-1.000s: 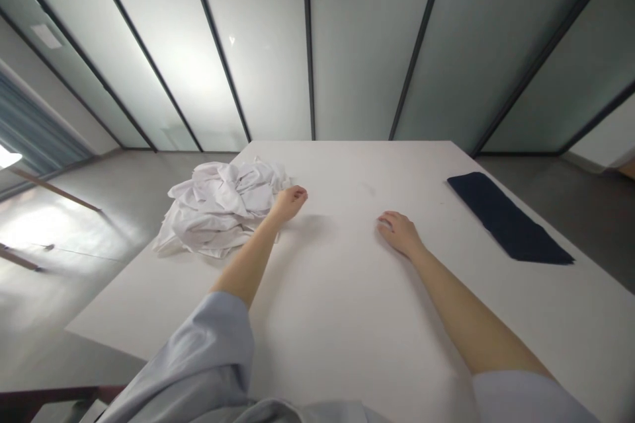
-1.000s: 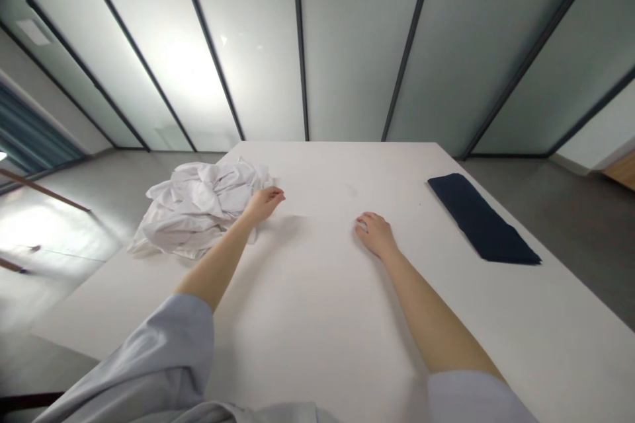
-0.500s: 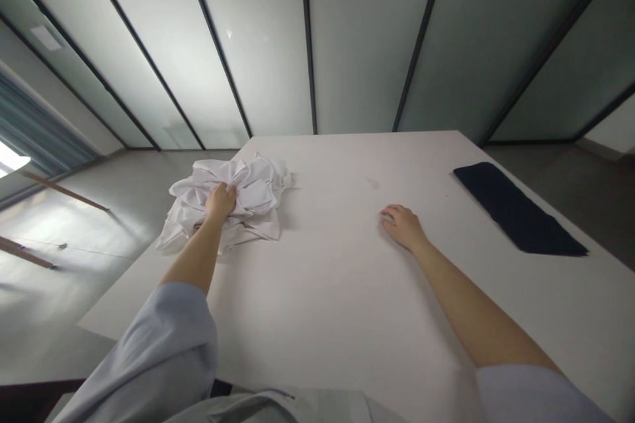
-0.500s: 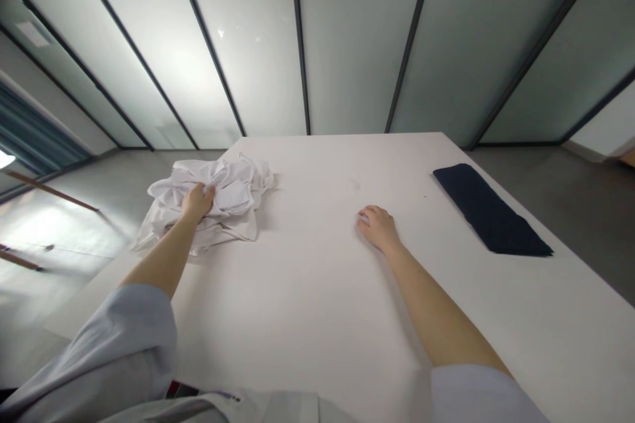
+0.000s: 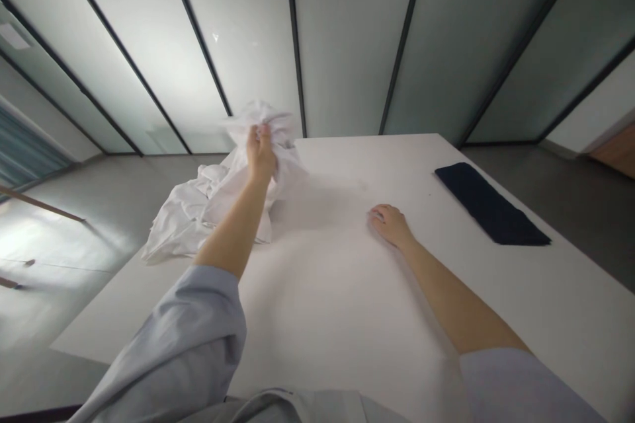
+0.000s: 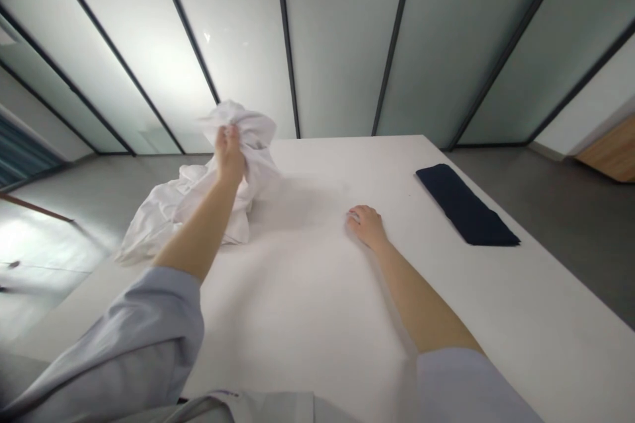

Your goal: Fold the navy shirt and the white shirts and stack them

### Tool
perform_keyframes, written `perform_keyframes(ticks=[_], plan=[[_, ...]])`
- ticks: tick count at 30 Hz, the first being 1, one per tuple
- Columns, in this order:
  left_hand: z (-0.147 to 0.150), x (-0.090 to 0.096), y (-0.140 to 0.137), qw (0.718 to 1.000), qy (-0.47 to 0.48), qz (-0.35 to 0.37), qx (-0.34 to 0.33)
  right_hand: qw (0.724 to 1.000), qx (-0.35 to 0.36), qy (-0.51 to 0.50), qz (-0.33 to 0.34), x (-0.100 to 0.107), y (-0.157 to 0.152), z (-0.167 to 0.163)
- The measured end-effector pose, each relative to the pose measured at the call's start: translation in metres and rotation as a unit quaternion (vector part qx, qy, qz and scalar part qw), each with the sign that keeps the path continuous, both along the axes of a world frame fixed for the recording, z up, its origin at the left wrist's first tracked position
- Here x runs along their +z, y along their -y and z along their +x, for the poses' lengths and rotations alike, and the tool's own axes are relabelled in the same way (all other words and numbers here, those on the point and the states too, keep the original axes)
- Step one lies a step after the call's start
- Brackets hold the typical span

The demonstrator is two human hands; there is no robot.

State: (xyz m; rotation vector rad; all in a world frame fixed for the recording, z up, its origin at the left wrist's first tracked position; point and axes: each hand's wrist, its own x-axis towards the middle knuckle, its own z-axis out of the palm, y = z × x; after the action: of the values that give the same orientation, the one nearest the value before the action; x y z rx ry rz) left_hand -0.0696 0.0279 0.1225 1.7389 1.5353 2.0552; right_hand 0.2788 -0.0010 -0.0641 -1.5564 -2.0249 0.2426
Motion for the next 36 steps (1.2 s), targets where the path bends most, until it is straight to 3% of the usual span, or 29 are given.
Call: perform_keyframes(ticks=[2,4,7,10,13,18,26,30,33,36], plan=[[0.047,-0.028,0.004,0.979,-0.145,-0.096,-0.11,0.997,-0.033,-0.067,0.031,0.001,-0.002,0.005],[0.085,-0.065,0.016,0.921,-0.283,-0.184,-0.197,0.984,-0.096,-0.139,0.061,0.001,-0.004,0.012],[0.116,-0.119,0.039,0.846,-0.409,-0.279,-0.199,0.954,-0.183,-0.223,0.083,0.0,-0.009,0.022],[0.122,-0.149,0.056,0.833,-0.43,-0.31,-0.161,0.939,-0.203,-0.256,0.102,-0.003,-0.013,0.026],[0.118,-0.156,0.065,0.837,-0.424,-0.308,-0.159,0.945,-0.187,-0.248,0.104,-0.007,-0.016,0.024],[0.113,-0.152,0.068,0.832,-0.429,-0.311,-0.162,0.965,-0.167,-0.171,0.111,-0.007,-0.014,0.018],[0.113,-0.155,0.059,0.848,-0.401,-0.317,-0.141,0.963,-0.171,-0.128,0.167,0.001,-0.005,0.017],[0.108,-0.159,0.053,0.877,-0.306,-0.341,-0.142,0.963,-0.163,-0.111,0.182,0.006,-0.003,0.02],[0.102,-0.164,0.046,0.921,-0.165,-0.346,-0.073,0.97,-0.132,-0.107,0.175,0.009,-0.002,0.019],[0.091,-0.169,0.036,0.932,-0.125,-0.341,-0.013,0.971,-0.146,-0.117,0.149,0.01,-0.002,0.018]])
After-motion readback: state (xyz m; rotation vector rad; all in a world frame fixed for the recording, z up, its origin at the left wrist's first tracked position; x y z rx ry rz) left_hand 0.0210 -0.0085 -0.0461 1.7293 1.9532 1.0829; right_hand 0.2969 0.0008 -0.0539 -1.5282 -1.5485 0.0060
